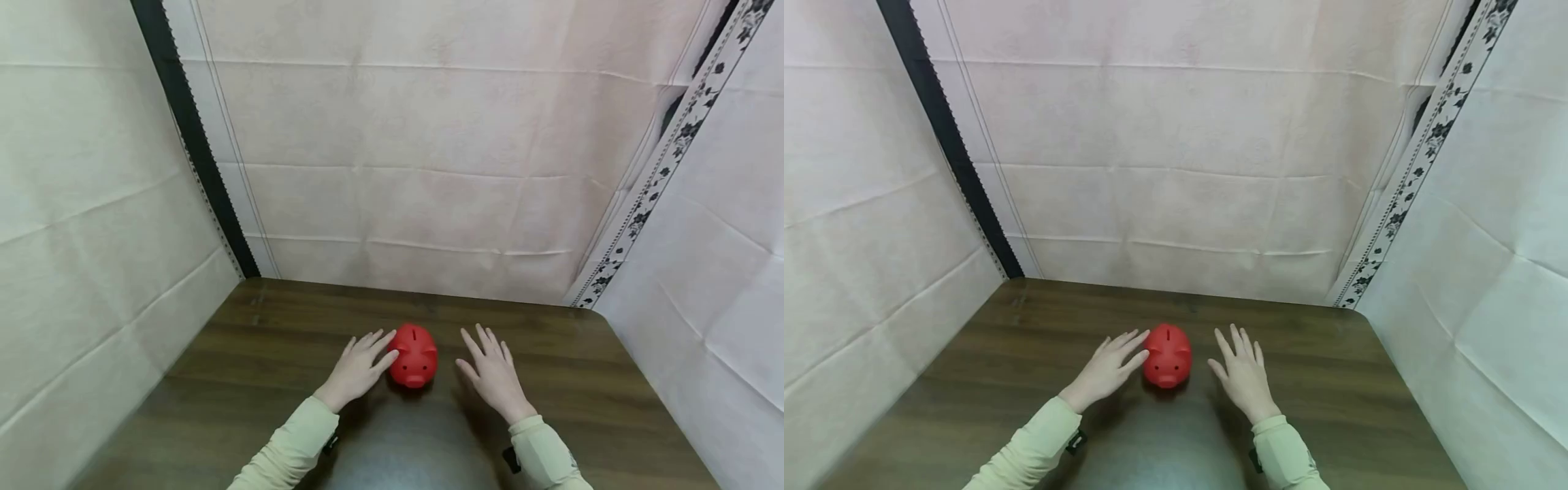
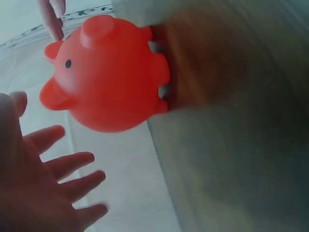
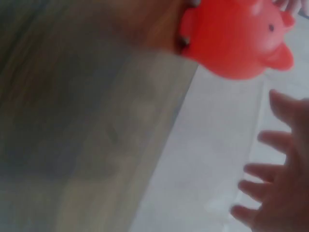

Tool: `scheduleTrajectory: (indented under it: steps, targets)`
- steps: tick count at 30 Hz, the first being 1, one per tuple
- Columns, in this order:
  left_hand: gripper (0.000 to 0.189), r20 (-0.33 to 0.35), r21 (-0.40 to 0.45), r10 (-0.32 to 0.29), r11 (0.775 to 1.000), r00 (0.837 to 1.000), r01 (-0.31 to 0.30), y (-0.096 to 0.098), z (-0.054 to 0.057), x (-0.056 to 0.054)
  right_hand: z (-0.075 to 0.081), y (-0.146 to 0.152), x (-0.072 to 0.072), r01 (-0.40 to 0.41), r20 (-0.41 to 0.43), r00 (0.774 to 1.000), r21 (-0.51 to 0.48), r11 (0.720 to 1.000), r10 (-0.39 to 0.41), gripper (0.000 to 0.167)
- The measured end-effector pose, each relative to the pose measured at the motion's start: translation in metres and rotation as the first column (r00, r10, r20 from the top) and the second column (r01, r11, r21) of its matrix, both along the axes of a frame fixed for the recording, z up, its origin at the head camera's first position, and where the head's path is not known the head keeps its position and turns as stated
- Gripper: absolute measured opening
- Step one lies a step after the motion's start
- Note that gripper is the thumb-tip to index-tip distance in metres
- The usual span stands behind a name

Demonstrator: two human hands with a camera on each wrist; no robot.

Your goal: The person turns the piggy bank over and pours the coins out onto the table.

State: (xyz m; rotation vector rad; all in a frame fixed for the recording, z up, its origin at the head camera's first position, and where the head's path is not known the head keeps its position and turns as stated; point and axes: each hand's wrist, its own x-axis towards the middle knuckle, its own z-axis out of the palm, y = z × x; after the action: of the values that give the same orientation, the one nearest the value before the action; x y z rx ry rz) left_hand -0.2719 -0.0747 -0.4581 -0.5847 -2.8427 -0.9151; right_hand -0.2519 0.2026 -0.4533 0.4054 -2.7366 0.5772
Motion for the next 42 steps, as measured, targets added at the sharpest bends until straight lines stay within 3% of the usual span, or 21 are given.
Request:
scheduleTrajectory:
  steps: [5,10,16,25,34,42]
  targets:
    - [0.062,0.154,0.174,-0.026,0.985,0.988,-0.001,0.009,-0.006,-0.002,-0.001,-0.015,-0.005,-0.047,0.187,0.979,-0.183,0.982,0.081,0.062]
    - [0.064,0.221,0.261,-0.064,0.965,0.973,0.004,0.014,-0.010,-0.004,-0.003,-0.025,-0.008,-0.044,0.289,0.948,-0.293,0.955,0.133,0.065]
    - [0.069,0.215,0.317,-0.095,0.948,0.972,0.022,0.017,-0.015,-0.007,-0.005,-0.030,-0.009,-0.090,0.317,0.929,-0.311,0.946,0.192,0.075]
    - [0.068,0.212,0.428,-0.101,0.904,0.972,0.000,0.023,-0.028,-0.009,-0.018,-0.036,-0.009,-0.165,0.307,0.901,-0.410,0.897,0.306,0.085]
    - [0.067,0.190,0.472,-0.018,0.878,0.982,-0.075,0.034,-0.032,-0.007,-0.023,-0.045,-0.009,-0.171,0.263,0.916,-0.424,0.889,0.302,0.082]
    - [0.064,0.177,0.514,-0.029,0.855,0.984,-0.067,0.029,-0.021,-0.005,-0.011,-0.050,-0.006,-0.146,0.241,0.932,-0.431,0.891,0.269,0.083]
